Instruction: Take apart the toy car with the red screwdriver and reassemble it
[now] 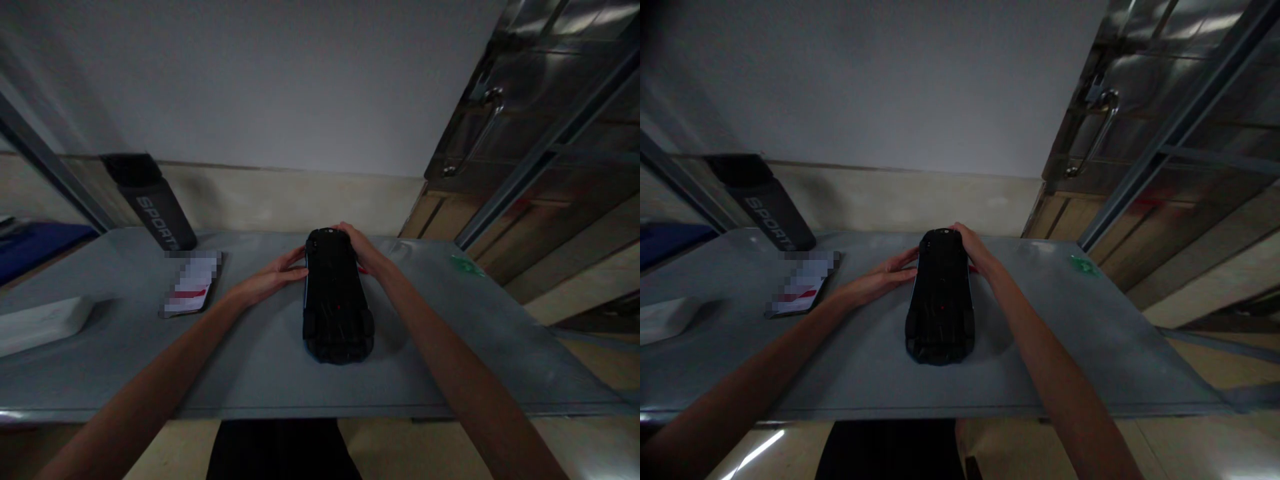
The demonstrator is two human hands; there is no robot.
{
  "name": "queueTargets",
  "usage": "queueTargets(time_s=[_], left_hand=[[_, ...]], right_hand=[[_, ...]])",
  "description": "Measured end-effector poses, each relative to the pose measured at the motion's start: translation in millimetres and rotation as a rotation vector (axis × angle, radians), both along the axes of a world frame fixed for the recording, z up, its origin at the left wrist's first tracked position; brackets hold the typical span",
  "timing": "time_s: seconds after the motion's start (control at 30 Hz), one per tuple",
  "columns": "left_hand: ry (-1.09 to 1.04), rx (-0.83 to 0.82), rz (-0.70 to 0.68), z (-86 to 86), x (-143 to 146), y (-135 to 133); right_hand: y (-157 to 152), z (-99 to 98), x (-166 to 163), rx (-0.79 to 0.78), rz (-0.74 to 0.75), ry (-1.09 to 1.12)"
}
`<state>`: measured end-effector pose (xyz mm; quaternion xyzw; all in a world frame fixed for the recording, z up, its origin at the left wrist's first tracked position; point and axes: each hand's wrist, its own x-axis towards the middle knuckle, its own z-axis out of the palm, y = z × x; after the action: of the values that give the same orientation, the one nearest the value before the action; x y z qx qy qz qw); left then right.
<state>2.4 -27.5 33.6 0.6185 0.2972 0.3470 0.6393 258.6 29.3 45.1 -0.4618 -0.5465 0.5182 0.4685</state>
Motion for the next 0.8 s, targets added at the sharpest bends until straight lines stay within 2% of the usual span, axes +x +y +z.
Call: queueTargets(time_s=[0.27,0.37,0.5,0.67,0.73,0.8], left_hand=[[0.009,0.076,0.008,-4.4,-2,-1],[0.004,0.027,-0.015,-3.2,-3,-1],[-0.05,-0.115,-0.005,-1.6,2,-4],[-0.11,-0.249,0.067,-3.7,18,-11],[-0.107,-0.266,0.084,-4.2,21,-12],[-0.11,-0.265,0.086,-5.2,22,-11]], right_hand=[[-8,14.0,2,-0.215,0.047,0.284],[-11,18.6,6,-0.234,0.058,0.339],[-16,21.9,4,-0.187,0.04,0.35],[-20,24.3,2,-0.107,0.027,0.208],[-23,27.1,2,-0.031,-0.007,0.056],[-32,30.3,-1,0.096,-0.104,-0.168]])
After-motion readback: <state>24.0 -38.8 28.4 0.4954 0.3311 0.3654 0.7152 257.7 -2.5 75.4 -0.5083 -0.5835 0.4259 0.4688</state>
